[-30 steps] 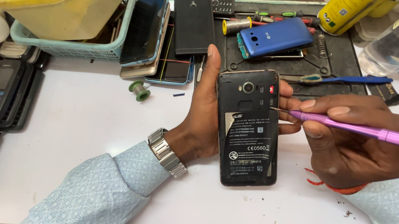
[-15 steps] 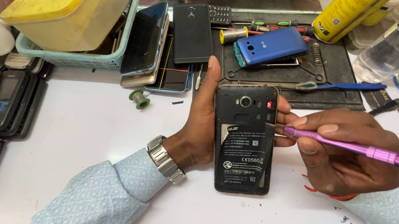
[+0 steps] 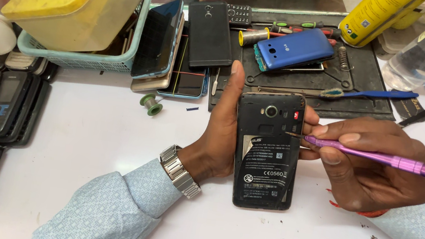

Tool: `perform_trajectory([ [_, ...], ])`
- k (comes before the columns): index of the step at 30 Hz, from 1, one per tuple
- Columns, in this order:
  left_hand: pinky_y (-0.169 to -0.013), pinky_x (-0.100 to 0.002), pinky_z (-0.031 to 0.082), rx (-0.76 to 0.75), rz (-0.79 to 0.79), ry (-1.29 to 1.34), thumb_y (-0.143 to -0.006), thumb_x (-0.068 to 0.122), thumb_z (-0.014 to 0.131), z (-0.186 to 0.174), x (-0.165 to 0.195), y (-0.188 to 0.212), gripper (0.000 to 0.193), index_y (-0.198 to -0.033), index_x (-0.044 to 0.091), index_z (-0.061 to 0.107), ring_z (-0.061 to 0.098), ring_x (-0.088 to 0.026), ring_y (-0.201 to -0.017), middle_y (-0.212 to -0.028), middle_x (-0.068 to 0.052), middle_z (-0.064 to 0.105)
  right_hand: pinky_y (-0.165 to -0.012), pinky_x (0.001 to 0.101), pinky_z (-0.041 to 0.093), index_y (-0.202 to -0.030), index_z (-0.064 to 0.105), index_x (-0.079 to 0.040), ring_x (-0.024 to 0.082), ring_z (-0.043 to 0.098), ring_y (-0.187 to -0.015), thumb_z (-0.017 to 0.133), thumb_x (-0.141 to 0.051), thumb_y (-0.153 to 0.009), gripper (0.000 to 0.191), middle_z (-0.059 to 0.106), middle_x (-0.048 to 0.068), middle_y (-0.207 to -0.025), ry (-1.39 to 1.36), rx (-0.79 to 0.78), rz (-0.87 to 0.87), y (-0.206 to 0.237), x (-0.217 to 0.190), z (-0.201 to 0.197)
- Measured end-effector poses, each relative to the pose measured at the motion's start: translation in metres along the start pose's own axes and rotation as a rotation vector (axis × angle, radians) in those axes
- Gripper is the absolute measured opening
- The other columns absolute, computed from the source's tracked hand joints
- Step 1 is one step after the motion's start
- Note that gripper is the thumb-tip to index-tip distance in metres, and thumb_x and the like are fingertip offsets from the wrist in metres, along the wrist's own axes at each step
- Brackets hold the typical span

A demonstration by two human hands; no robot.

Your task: The person uses a purple precision screwdriver to remove screws from the back of a black smartphone. They then use a prying tool to lift and remove the back cover, exposing the internal components.

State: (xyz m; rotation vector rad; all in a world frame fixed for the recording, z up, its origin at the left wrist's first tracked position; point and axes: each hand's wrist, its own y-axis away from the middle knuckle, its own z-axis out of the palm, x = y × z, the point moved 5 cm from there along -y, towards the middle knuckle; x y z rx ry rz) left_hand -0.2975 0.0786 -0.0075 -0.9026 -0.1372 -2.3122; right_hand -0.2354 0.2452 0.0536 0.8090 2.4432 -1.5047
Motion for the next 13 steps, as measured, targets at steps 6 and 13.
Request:
perform_trajectory([
  [6,-0.112,-0.055,0.053,0.011,-0.012,0.005,-0.095,0.088,0.012,-0.0003,-0.0007,-0.0002,0.117,-0.138,-0.011,0.056,0.066,-0.038,-0.121,-0.13,-0.031,0.063,-0.073,0.0304,0.067,-0.118,0.05,0.004,0.026,0.076,-0.091,0.069,0.003,-0.091,0.033,0.069,0.022,-0.095,-0.009,0.085,-0.092,-0.001,0.0044,0.0023],
  [13,-0.111,-0.052,0.054,-0.021,-0.071,0.084,-0.095,0.091,0.013,0.0001,-0.0019,0.0019,0.119,-0.14,-0.011,0.055,0.066,-0.041,-0.12,-0.133,-0.035,0.061,-0.069,0.0296,0.068,-0.118,0.052,0.001,0.026,0.078,-0.09,0.069,0.003,-0.092,0.031,0.07,0.021,-0.093,-0.075,0.223,-0.036,0.0086,0.0099,0.0014],
])
